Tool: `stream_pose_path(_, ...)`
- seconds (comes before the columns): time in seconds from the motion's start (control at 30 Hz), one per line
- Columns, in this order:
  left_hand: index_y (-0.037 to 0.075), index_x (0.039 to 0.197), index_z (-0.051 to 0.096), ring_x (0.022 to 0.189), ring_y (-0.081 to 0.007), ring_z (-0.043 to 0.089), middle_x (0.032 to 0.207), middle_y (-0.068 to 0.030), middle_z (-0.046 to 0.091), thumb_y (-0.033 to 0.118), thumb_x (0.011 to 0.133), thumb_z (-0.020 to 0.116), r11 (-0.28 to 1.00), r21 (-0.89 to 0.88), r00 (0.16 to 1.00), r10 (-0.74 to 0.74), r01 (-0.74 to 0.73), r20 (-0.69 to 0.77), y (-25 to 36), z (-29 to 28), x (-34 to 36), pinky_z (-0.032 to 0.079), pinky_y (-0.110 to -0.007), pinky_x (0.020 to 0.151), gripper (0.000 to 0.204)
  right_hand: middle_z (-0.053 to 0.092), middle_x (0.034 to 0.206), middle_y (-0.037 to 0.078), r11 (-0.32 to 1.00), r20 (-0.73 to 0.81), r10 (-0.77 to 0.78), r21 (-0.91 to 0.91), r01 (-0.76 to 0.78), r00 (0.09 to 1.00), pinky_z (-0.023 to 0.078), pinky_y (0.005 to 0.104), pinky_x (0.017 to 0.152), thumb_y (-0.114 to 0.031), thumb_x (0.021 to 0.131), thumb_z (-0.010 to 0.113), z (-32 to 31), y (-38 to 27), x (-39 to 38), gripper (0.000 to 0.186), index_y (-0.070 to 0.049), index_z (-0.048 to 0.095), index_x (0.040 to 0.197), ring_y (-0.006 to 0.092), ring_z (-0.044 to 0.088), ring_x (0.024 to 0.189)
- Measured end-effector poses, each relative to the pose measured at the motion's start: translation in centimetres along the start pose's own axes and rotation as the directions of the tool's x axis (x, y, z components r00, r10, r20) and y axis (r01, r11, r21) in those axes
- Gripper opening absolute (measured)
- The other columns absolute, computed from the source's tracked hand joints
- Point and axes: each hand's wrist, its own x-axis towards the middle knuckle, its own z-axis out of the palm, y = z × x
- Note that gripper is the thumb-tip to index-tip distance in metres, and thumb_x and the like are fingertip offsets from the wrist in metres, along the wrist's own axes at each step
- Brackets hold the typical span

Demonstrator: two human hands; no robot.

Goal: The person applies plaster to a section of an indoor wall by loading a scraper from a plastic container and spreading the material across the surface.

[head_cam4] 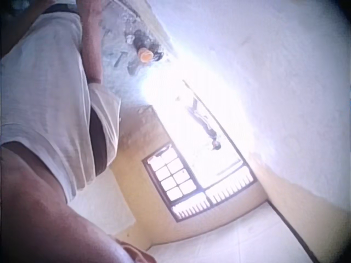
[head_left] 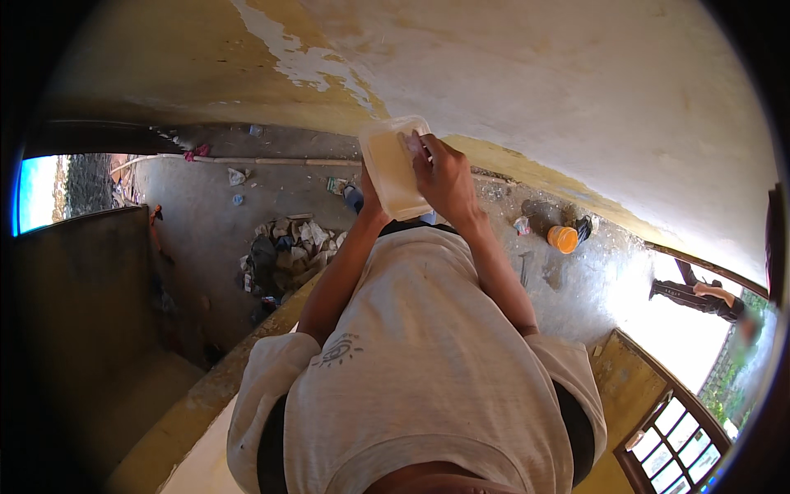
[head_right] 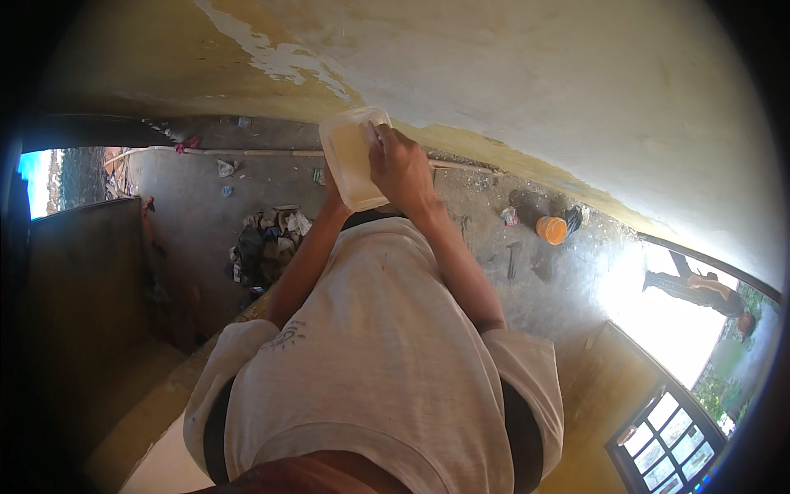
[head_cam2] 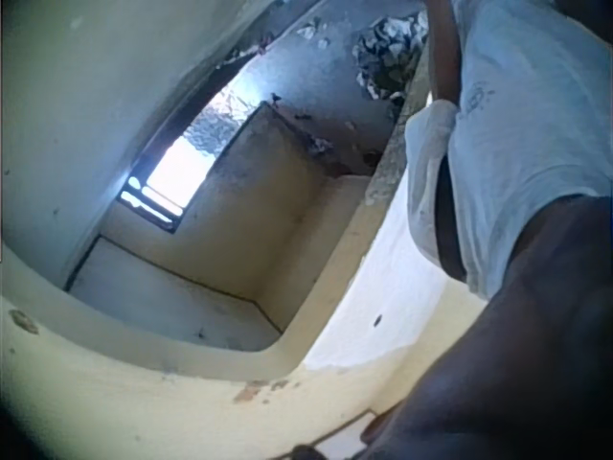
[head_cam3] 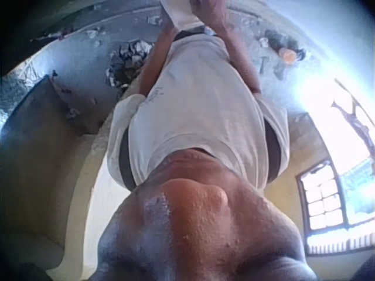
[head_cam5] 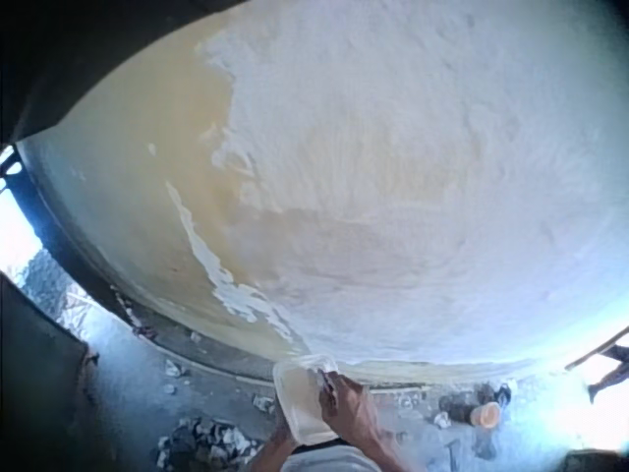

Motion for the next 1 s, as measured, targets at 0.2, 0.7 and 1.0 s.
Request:
stream_pose_path(0.2, 0.011, 0.148, 0.036, 0.130, -0.0330, 0.049, 0.144, -0.0156, 0.046, 0.055, 0.098, 0.034, 0.998, -0.051, 0.998, -0.036, 0.039, 0.050, 1.2, 2.4, 0.5, 0.043, -0.050, 0.108, 0.066, 0.060, 0.070, 0.017, 0.980, 0.060, 0.192, 0.039, -0.194, 0.980, 0.045, 0.0327, 0.056, -0.005, 0.087, 0.061, -2.3, -1.4, 1.6, 0.008, 0.001, 0.055, 0.090, 0.0259, 0.057, 0.058)
stream_pose_path(0.7, 0.010, 0.148, 0.035, 0.128, -0.0303, 0.051, 0.144, -0.0124, 0.047, 0.054, 0.099, 0.039, 0.995, -0.084, 0.998, 0.064, -0.062, 0.023, 1.8, -5.3, -0.6, 0.049, -0.053, 0.101, 0.066, 0.065, 0.110, 0.008, -0.289, 0.584, 0.477, 0.810, -0.510, 0.657, 0.054, 0.0265, 0.078, -0.013, 0.094, 0.059, -1.6, 5.5, -2.9, 0.027, -0.001, 0.056, 0.118, 0.0140, 0.065, 0.094)
stream_pose_path(1.0, 0.013, 0.150, 0.031, 0.126, -0.0264, 0.053, 0.143, -0.0104, 0.047, 0.047, 0.101, 0.043, 0.942, 0.082, 0.942, 0.331, -0.326, -0.061, 4.9, -8.0, -7.0, 0.048, -0.048, 0.102, 0.060, 0.062, 0.098, 0.013, -0.595, 0.702, 0.436, 0.694, -0.406, 0.563, 0.058, 0.0210, 0.068, -0.006, 0.094, 0.056, 10.6, 13.7, 1.9, 0.018, 0.007, 0.054, 0.106, 0.0186, 0.062, 0.083)
